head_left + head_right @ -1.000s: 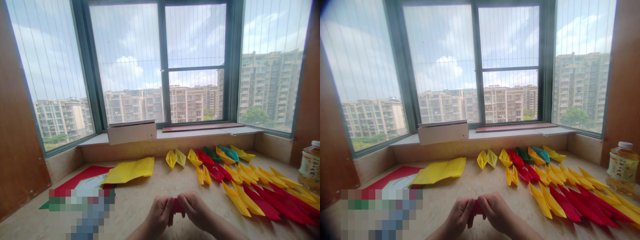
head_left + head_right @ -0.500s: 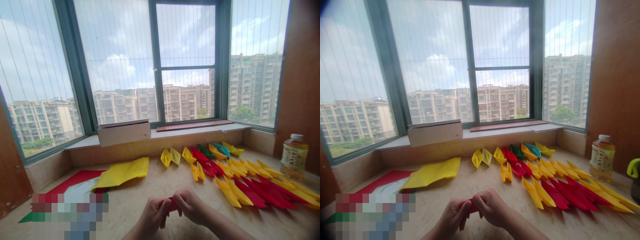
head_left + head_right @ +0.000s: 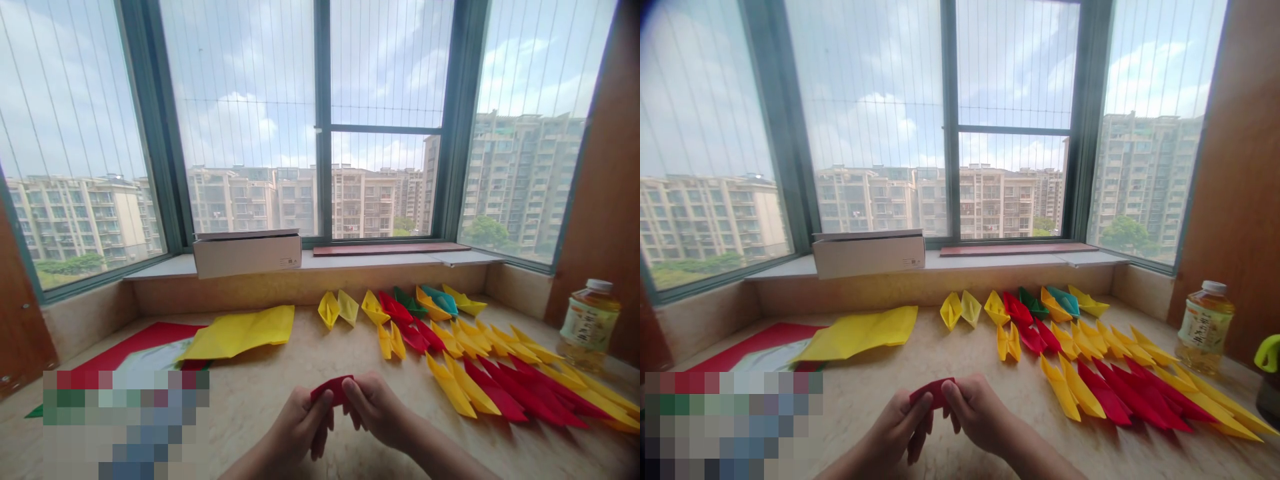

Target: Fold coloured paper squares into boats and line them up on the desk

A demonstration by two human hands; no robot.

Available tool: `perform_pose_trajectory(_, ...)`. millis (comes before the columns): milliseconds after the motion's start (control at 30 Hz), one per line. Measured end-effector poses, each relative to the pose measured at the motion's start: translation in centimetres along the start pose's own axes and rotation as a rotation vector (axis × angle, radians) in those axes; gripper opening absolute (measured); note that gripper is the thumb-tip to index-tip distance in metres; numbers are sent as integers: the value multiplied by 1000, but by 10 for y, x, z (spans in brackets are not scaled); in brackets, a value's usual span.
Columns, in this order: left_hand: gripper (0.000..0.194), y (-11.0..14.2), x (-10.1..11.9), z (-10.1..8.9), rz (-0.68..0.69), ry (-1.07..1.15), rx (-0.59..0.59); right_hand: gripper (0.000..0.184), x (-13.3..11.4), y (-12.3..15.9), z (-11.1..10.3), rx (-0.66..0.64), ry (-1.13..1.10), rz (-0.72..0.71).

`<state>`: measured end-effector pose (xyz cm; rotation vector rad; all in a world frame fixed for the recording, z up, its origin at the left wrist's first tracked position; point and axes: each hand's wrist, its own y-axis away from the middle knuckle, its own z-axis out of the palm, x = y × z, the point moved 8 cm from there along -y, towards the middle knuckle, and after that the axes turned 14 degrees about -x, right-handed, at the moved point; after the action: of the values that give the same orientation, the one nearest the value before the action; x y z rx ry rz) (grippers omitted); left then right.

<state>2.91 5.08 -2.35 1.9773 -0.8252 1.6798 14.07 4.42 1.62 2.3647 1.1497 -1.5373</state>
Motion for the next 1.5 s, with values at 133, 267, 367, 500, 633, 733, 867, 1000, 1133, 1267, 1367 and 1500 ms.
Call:
perform_pose_trajectory(133,66,1,8,0,80,26,-13,66,-2,1,-4,46,65,19)
perform_pose_trajectory(267,63,5,18,-4,91,-12,38,67,4,0,-3,53,28,43)
perform_pose_trajectory(367,64,7,24,-6,67,-53,64,59,4,2,-9,120,72,16)
perform_pose_trajectory(500,63,7,25,-13,68,-33,122,44,-7,10,-26,267,128,-71)
perform_pose_trajectory(633,63,7,22,-16,76,7,124,35,-23,8,-22,105,259,-161)
perform_pose_trajectory(733,63,5,25,-13,112,29,83,23,-24,6,-18,26,283,-137)
perform_pose_trajectory(867,60,4,29,-12,131,16,76,28,-18,4,-16,53,304,-103)
perform_pose_trajectory(1000,50,3,30,-16,96,-56,147,37,-11,4,-15,82,341,-51)
perform_pose_trajectory(1133,43,3,28,-17,78,-99,160,32,-13,4,-12,83,360,-60)
perform_pose_trajectory(1267,36,4,29,-19,102,-58,205,31,-15,4,-10,82,335,-75)
perform_pose_trajectory(1367,33,5,31,-25,141,68,278,26,-12,4,-14,115,279,-70)
perform_pose_trajectory(1500,40,5,29,-32,161,224,325,37,-2,7,-25,226,205,-18)
